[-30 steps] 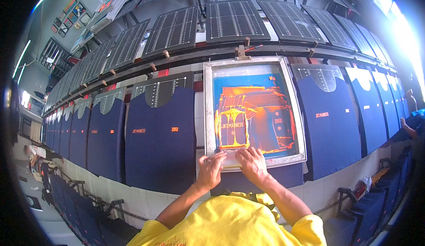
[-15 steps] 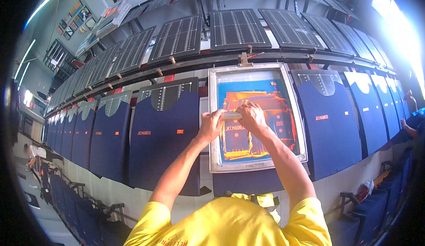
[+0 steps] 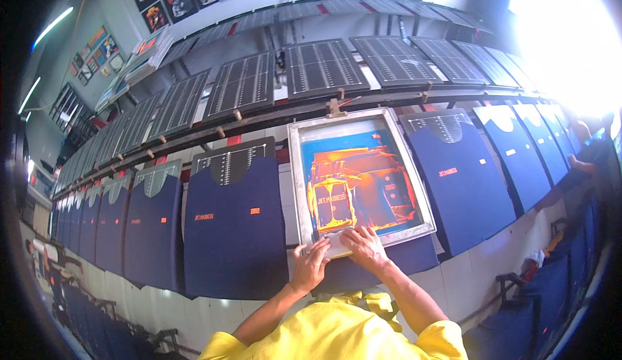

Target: The person performs screen printing on garments by lowering a screen frame onto fabric, applying ink with a squeegee, and lifting the frame to reveal the design.

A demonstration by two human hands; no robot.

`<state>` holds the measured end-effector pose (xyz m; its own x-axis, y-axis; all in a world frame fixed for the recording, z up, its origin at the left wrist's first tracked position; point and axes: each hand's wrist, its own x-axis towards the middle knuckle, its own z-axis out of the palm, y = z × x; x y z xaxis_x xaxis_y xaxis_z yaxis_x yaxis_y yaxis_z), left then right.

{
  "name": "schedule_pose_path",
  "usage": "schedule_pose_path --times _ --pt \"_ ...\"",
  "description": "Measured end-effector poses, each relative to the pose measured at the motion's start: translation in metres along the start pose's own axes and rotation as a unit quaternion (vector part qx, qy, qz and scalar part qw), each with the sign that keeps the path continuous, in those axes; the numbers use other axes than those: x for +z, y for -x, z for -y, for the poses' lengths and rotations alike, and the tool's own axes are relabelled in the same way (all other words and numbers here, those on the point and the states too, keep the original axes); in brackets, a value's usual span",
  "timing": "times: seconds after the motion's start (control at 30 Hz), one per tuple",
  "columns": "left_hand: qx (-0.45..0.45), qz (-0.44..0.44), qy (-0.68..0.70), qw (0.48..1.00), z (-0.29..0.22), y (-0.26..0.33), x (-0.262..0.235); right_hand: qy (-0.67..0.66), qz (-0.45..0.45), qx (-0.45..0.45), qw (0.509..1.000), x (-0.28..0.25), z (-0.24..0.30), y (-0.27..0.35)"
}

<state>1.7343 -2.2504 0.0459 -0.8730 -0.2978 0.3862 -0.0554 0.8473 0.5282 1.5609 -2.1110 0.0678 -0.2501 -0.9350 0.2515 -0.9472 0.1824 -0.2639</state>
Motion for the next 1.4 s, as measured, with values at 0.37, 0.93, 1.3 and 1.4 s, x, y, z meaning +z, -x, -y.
schedule_pose_path --times 0.37,0.93,1.3,1.4 --pt "0.028 -0.030 0.061 0.997 0.007 0.011 0.004 -0.068 -0.041 0.026 0.996 -0.010 0.011 0.027" --pt "-0.361 -0.068 0.448 0.815 0.130 -0.014 0.057 -0.017 -0.229 0.480 0.846 -0.036 -0.198 0.038" --pt "-0.375 -0.214 0.310 0.847 0.091 -0.033 0.044 -0.062 -0.270 0.462 0.843 -0.006 -0.220 0.041" --pt "-0.357 -0.207 0.324 0.851 0.069 -0.039 0.032 -0.111 -0.260 0.458 0.843 -0.015 -0.217 0.044"
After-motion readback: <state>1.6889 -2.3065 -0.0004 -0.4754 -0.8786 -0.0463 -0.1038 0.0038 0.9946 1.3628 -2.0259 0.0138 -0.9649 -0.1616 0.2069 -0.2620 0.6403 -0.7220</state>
